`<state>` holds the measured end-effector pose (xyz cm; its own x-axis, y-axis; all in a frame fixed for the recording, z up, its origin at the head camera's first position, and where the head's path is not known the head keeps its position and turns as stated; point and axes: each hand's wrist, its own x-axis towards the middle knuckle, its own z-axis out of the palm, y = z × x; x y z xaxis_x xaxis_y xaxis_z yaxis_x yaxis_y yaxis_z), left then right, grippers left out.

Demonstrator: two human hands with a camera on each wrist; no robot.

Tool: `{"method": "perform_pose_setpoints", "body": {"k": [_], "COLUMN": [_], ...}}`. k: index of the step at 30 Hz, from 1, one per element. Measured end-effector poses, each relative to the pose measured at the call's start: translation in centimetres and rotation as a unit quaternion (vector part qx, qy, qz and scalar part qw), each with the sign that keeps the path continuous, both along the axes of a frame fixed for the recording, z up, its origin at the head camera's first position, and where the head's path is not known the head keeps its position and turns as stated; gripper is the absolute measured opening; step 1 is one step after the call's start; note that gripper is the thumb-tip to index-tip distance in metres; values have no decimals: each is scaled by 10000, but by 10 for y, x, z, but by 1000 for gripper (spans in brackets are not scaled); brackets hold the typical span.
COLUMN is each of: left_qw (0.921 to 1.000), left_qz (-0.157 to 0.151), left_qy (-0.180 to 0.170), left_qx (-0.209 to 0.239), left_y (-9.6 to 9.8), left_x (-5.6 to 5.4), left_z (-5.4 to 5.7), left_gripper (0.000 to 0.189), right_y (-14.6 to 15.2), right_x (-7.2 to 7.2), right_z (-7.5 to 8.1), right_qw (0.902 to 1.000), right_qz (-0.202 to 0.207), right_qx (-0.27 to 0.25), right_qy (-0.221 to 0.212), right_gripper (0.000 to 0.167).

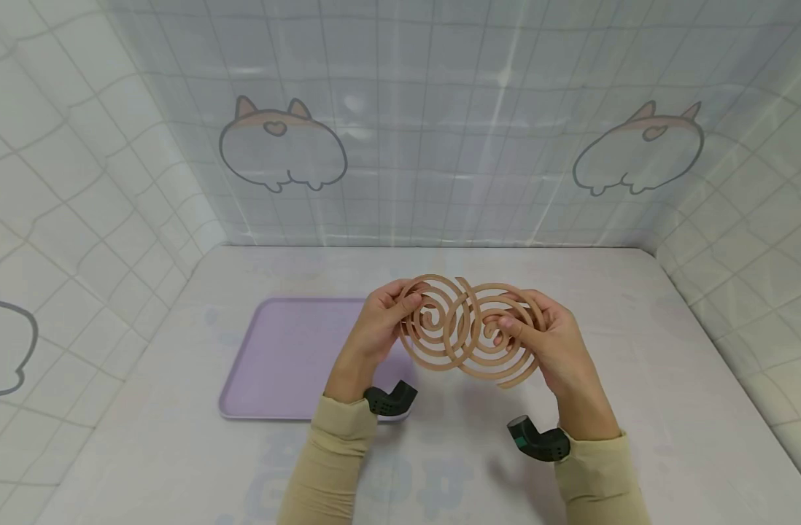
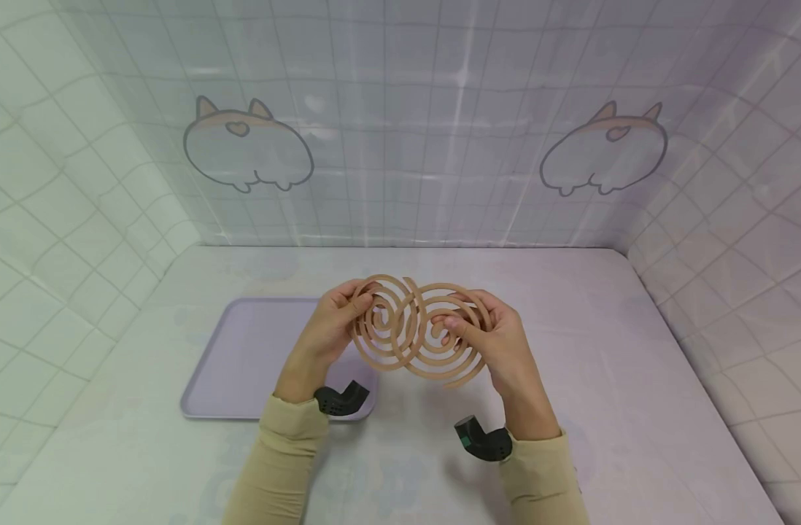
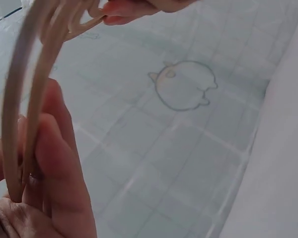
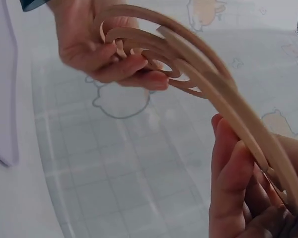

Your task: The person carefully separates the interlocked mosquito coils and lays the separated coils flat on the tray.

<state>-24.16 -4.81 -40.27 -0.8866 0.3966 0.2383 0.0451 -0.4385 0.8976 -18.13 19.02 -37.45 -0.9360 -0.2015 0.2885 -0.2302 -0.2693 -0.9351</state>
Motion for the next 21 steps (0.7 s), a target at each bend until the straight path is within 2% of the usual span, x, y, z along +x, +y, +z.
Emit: {"method": "perform_pose_setpoints", "body": {"k": [4,9,15,21], "left_qw": [9978,9945,9896,9886], "left_qz": [506,888,1293,1343], "left_qy": [80,106,274,348], "left_qx": [-421,-539,-560,-584], "left_y": [-3,-6,-8,-11], "left_x": [2,4,2,1], "left_z": [4,9,11,11], "left_gripper": [22,24,21,23], "right_y": [0,-1,0,4], "right_x": [1,1,-1,-1], "right_z": [0,1,3,4], "right_qw": [9982,9939,9934,9944], "right_qz": [-520,-1035,-1032,-796], "right_qx": [300,334,348,594], "right_qy": [-6,-177,-369,-350], "right_gripper": [28,24,27,17]}}
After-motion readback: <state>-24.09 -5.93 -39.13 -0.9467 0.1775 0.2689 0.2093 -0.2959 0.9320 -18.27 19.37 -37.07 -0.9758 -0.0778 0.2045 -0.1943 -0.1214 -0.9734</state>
